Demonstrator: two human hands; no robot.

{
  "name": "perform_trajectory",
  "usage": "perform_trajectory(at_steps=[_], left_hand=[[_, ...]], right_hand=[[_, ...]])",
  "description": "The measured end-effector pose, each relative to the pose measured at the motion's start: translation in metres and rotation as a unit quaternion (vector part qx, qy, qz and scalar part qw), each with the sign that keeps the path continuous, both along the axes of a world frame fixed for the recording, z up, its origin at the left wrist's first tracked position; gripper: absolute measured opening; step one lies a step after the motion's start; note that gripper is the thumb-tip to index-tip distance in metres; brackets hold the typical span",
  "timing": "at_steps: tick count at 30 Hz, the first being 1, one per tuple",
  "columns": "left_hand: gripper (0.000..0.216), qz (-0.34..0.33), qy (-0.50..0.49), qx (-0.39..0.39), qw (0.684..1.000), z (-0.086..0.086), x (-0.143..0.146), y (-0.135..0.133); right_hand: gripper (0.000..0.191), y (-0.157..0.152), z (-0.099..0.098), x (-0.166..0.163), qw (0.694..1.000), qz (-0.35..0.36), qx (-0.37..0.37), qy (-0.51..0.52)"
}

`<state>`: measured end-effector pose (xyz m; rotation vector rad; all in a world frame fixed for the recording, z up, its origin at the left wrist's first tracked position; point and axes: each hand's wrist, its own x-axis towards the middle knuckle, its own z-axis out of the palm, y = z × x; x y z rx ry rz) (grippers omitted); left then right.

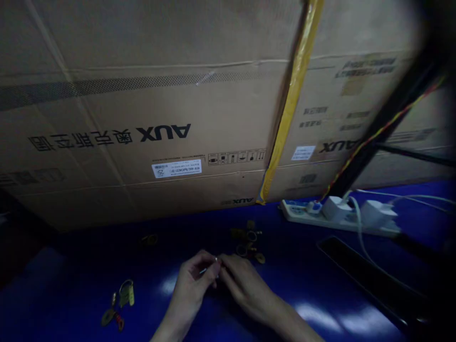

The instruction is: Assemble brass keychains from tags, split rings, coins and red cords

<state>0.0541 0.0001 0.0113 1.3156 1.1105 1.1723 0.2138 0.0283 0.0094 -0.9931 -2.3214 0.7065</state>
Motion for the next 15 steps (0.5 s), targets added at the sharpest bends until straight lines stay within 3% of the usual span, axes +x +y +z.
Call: perform_trajectory(at_steps=[4, 7, 11, 15], left_hand=[[0.026, 0.051, 0.032, 0.045, 0.997, 0.004, 0.002, -0.003], [0.034, 0.068, 0.043, 0.007, 0.997, 0.002, -0.002, 0.001], [0.042, 0.03, 0.015, -0.106, 0.994, -0.01, -0.005, 0.009], [0.04, 0.018, -0.011, -0.08, 0.997, -0.012, -0.003, 0.008]], right_hand=[[0.032, -0.003, 0.003, -0.004, 0.996, -0.009, -0.059, 0.061], [0.026, 0.001, 0.005, 0.0, 1.0, -0.002, 0.007, -0.009], [0.019, 0.007, 0.004, 0.005, 0.984, 0.01, 0.106, -0.14], [0.023, 0.006, 0.003, 0.003, 0.997, -0.009, 0.035, -0.069]])
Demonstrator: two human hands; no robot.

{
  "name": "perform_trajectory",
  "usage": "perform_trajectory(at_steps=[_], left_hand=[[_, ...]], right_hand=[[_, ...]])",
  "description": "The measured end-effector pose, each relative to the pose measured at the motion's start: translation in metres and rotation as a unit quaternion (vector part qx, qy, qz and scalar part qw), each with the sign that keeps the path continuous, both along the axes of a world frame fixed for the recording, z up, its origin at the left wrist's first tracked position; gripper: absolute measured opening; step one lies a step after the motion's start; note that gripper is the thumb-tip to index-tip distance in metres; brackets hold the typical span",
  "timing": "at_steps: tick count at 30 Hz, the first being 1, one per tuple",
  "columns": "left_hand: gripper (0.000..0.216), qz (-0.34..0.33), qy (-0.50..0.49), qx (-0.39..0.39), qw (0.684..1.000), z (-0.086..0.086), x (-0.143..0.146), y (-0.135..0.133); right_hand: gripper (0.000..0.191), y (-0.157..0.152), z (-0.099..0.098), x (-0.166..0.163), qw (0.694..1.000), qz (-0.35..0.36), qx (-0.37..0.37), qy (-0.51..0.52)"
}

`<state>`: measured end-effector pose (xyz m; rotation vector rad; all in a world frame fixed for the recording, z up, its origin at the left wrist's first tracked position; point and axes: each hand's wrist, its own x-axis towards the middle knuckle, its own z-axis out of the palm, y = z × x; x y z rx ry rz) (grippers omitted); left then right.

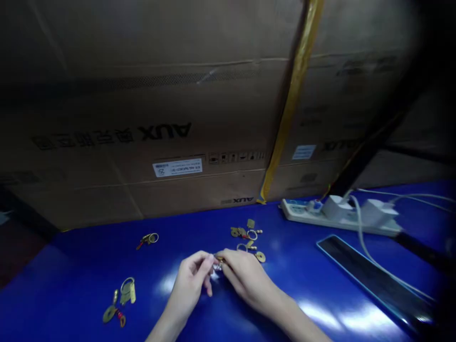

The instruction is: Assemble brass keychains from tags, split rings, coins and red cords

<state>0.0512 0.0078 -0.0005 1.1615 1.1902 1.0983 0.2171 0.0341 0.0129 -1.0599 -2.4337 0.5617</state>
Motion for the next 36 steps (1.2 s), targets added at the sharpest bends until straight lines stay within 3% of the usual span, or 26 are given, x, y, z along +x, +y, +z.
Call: perform_trajectory(at_steps=[3, 7, 11, 14, 17, 20, 23, 27, 30, 36], left_hand=[[0.03, -0.013, 0.033, 0.078, 0.996, 0.008, 0.001, -0.006], [0.027, -0.015, 0.079, 0.133, 0.988, 0.014, 0.0, -0.01], [0.038, -0.009, 0.03, 0.053, 0.998, 0.005, 0.001, -0.005], [0.038, -0.004, -0.104, -0.05, 0.993, -0.006, 0.006, -0.003], [0.029, -0.009, -0.269, -0.162, 0.949, -0.015, 0.015, -0.007], [0.028, -0.038, -0.358, -0.231, 0.904, -0.018, 0.023, -0.011], [0.031, -0.022, -0.397, -0.244, 0.884, -0.017, 0.026, -0.013], [0.03, 0.011, -0.408, -0.283, 0.868, -0.014, 0.024, -0.011], [0.03, 0.013, -0.409, -0.27, 0.871, -0.016, 0.024, -0.01], [0.037, -0.006, -0.397, -0.258, 0.881, -0.017, 0.028, -0.013]], right_hand=[[0.026, -0.006, -0.001, -0.004, 0.995, -0.02, -0.057, 0.083], [0.027, -0.011, -0.006, -0.008, 0.992, -0.02, -0.074, 0.098], [0.023, -0.001, -0.01, -0.001, 0.996, -0.035, -0.033, 0.077], [0.025, 0.006, -0.003, 0.006, 0.986, -0.093, -0.029, 0.138], [0.029, 0.0, 0.008, 0.005, 0.969, -0.082, -0.066, 0.222], [0.03, -0.012, 0.017, 0.0, 0.963, -0.01, -0.088, 0.254], [0.03, -0.016, 0.019, -0.002, 0.958, 0.024, -0.1, 0.266], [0.033, -0.009, 0.018, 0.001, 0.949, 0.002, -0.107, 0.295], [0.036, -0.007, 0.019, 0.001, 0.949, -0.008, -0.1, 0.299], [0.027, -0.012, 0.017, -0.004, 0.974, 0.037, -0.092, 0.203]])
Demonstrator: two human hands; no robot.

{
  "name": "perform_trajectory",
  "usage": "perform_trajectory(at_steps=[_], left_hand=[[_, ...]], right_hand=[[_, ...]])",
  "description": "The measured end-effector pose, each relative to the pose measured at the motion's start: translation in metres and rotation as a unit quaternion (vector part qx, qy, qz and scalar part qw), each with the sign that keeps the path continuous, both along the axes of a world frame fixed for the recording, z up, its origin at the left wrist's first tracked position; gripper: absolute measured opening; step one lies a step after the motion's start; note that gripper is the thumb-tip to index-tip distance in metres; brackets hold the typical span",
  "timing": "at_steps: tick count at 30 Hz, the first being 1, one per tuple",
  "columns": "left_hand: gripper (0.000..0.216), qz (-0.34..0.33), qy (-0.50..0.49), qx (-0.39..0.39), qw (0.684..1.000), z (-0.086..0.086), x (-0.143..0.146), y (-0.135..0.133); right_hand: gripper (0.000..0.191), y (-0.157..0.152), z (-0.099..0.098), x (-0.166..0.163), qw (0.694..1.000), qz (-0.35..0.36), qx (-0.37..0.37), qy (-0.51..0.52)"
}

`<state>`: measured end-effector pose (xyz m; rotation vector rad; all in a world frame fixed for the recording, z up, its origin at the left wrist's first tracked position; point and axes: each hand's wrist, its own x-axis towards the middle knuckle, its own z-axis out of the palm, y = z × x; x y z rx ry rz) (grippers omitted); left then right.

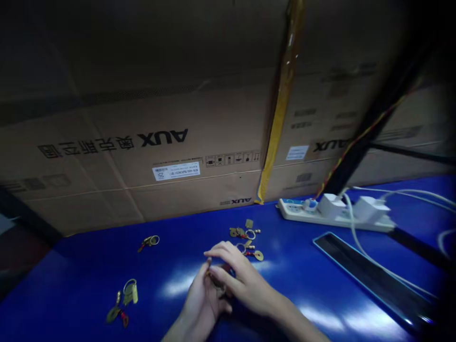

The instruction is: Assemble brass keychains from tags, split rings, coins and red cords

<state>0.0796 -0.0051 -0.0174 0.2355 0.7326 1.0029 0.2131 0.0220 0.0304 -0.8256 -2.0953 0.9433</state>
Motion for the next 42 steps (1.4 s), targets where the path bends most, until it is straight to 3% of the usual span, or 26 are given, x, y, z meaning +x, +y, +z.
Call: perform_trajectory(at_steps=[3, 6, 9, 12, 17, 21, 27, 31, 35, 42], left_hand=[[0.036, -0.011, 0.001, -0.01, 1.0, 0.004, -0.001, 0.001], [0.045, -0.006, 0.02, 0.03, 0.999, 0.006, -0.005, 0.004], [0.048, 0.036, 0.139, 0.062, 0.988, 0.006, -0.016, 0.013], [0.043, 0.084, 0.315, 0.116, 0.938, 0.007, -0.035, 0.032], [0.047, 0.084, 0.423, 0.192, 0.882, 0.01, -0.059, 0.082], [0.047, 0.076, 0.543, 0.263, 0.794, 0.004, -0.058, 0.109], [0.03, 0.049, 0.673, 0.404, 0.617, -0.007, -0.047, 0.103], [0.021, 0.012, 0.706, 0.466, 0.533, -0.006, -0.049, 0.09], [0.017, 0.003, 0.717, 0.493, 0.492, -0.003, -0.055, 0.081], [0.02, 0.026, 0.724, 0.497, 0.477, -0.003, -0.058, 0.067]], right_hand=[[0.026, 0.008, 0.0, 0.006, 0.998, -0.046, -0.015, 0.036], [0.027, 0.025, 0.002, 0.024, 0.991, -0.126, 0.013, 0.054], [0.028, 0.047, -0.001, 0.05, 0.972, -0.221, 0.074, 0.022], [0.031, 0.065, -0.014, 0.073, 0.935, -0.31, 0.106, -0.138], [0.025, 0.074, -0.036, 0.083, 0.912, -0.309, 0.101, -0.25], [0.025, 0.073, -0.04, 0.08, 0.895, -0.306, 0.105, -0.306], [0.02, 0.074, -0.039, 0.08, 0.878, -0.315, 0.113, -0.342], [0.022, 0.074, -0.037, 0.08, 0.877, -0.319, 0.107, -0.343], [0.021, 0.072, -0.034, 0.081, 0.885, -0.311, 0.105, -0.33], [0.012, 0.07, -0.034, 0.082, 0.908, -0.28, 0.096, -0.296]])
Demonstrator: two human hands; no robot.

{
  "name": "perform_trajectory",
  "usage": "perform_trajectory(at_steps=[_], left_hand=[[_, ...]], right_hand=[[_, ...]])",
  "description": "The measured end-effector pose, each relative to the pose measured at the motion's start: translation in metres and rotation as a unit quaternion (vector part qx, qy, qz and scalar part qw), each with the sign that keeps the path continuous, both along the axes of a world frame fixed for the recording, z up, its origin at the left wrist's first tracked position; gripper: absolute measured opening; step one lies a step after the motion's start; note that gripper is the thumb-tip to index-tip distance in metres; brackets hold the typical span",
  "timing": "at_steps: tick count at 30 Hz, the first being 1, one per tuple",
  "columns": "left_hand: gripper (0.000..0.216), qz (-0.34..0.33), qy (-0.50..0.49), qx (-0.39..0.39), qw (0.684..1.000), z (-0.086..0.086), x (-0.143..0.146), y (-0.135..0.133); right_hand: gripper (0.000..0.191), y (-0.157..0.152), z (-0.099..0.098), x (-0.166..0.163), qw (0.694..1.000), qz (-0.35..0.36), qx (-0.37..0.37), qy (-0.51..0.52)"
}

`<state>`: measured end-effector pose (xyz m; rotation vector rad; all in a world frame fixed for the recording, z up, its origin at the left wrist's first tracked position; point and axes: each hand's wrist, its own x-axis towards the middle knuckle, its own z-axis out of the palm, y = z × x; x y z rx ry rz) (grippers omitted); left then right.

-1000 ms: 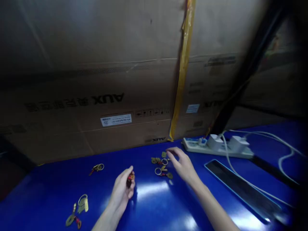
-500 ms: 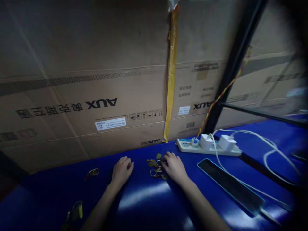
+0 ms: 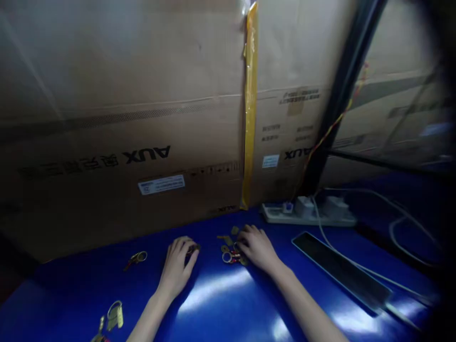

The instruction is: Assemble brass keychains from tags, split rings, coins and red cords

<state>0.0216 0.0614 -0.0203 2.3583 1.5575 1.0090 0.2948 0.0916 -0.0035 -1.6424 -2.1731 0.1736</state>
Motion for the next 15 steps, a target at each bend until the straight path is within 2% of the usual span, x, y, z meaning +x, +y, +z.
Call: perform_trajectory(at_steps=[8, 15], left_hand=[[0.017, -0.028, -0.046, -0.023, 0.998, 0.01, 0.007, -0.009], [0.016, -0.058, -0.106, -0.075, 0.99, 0.017, 0.019, -0.007]], right_hand=[[0.017, 0.006, 0.004, 0.005, 0.989, -0.001, -0.012, 0.146], [0.029, 0.005, 0.012, -0.001, 0.954, 0.066, -0.051, 0.289]])
